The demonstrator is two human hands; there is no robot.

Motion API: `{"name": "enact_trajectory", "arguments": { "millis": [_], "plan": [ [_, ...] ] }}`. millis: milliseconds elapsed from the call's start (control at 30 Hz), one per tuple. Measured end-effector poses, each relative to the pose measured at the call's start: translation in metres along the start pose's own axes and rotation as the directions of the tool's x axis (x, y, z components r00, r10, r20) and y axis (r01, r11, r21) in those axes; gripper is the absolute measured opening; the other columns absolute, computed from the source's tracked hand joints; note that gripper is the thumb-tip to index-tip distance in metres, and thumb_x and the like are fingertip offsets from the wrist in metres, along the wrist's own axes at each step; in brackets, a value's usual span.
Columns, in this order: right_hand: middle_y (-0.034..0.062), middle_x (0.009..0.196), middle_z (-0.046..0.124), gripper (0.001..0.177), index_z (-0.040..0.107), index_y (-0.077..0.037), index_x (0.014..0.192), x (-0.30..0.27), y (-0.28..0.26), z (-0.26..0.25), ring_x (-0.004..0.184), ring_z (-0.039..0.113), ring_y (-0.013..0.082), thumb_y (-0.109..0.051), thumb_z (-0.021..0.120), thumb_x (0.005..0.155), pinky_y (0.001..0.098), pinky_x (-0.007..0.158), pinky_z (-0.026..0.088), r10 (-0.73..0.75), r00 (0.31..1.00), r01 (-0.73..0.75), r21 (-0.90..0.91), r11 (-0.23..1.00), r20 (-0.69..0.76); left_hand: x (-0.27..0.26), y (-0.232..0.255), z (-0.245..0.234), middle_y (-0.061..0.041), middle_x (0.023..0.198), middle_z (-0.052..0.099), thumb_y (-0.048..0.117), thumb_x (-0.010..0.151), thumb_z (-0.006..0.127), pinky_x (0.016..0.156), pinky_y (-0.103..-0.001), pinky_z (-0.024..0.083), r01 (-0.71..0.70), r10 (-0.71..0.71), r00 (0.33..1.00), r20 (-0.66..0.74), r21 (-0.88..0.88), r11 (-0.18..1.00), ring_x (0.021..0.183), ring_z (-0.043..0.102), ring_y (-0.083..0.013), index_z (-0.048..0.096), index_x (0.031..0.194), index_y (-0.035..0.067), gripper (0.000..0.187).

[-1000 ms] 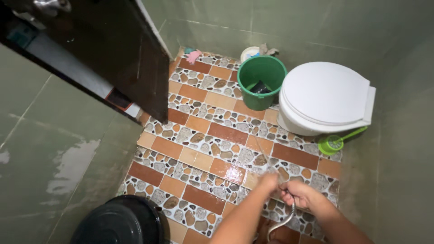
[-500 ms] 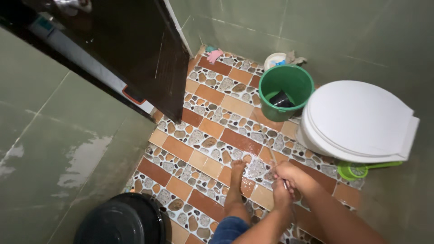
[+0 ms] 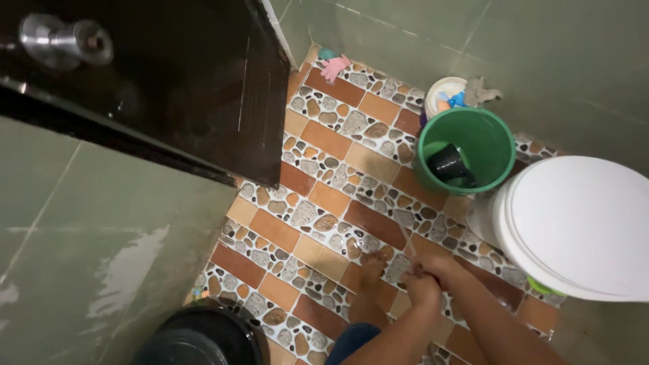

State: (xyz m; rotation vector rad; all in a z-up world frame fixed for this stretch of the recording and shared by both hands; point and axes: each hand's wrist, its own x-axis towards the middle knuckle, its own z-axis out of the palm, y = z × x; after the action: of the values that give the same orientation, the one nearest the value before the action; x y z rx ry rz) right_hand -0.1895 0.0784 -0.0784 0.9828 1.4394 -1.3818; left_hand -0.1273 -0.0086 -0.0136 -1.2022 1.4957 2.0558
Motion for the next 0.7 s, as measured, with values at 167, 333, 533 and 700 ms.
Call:
{"name": "enact_trajectory", "arguments": {
  "millis": [167,333,533,700],
  "plan": [
    [0.0152,0.080,0.067,0.022,0.066,-0.001,0.082,-0.018,-0.021,-0.006,0.073,0.063,0.0311,-0.020,0.063,0.094,0.0483,0.065,0.053,0.041,0.980,-0.009,0.161,0.987,-0.195,-0.004,0.031,-0.006,-0.017,0.117,0.068,0.030,0.098,0.059,0.090,-0.038,0.052,0.098,-0.115,0.992,0.058,0.234,0.967,0.106,0.067,-0.0277,0.050,0.129,0.000,0.045],
    [0.0203,0.093,0.073,0.024,0.068,-0.005,0.093,-0.057,-0.036,-0.005,0.081,0.070,0.0355,-0.017,0.047,0.097,0.0553,0.068,0.058,-0.025,0.977,0.047,0.097,0.994,-0.213,0.008,0.049,-0.013,-0.022,0.097,0.070,0.018,0.092,0.057,0.069,-0.044,0.049,0.063,-0.159,0.940,0.302,0.305,0.950,0.084,0.073,-0.0329,0.068,0.105,-0.010,0.032],
    [0.0244,0.113,0.068,0.041,0.075,-0.003,0.106,-0.061,-0.031,-0.033,0.104,0.067,0.0399,-0.035,0.050,0.104,0.0503,0.088,0.054,-0.476,0.791,-0.104,-0.850,0.516,-0.385,0.057,0.066,-0.016,-0.019,0.100,0.073,0.022,0.091,0.061,0.076,-0.043,0.052,-0.001,-0.082,0.981,0.177,0.423,0.906,0.090,0.072,-0.0326,0.072,0.103,-0.001,0.028],
    [0.0175,0.120,0.072,0.044,0.070,-0.007,0.118,-0.109,-0.032,-0.051,0.113,0.072,0.0328,-0.040,0.056,0.092,0.0442,0.095,0.057,-0.484,0.874,-0.099,-0.992,-0.073,-0.051,0.085,0.073,-0.006,-0.017,0.103,0.075,0.025,0.089,0.065,0.082,-0.042,0.054,-0.065,-0.010,0.990,0.138,0.528,0.847,0.095,0.072,-0.0323,0.076,0.102,0.006,0.025]
  ]
}}
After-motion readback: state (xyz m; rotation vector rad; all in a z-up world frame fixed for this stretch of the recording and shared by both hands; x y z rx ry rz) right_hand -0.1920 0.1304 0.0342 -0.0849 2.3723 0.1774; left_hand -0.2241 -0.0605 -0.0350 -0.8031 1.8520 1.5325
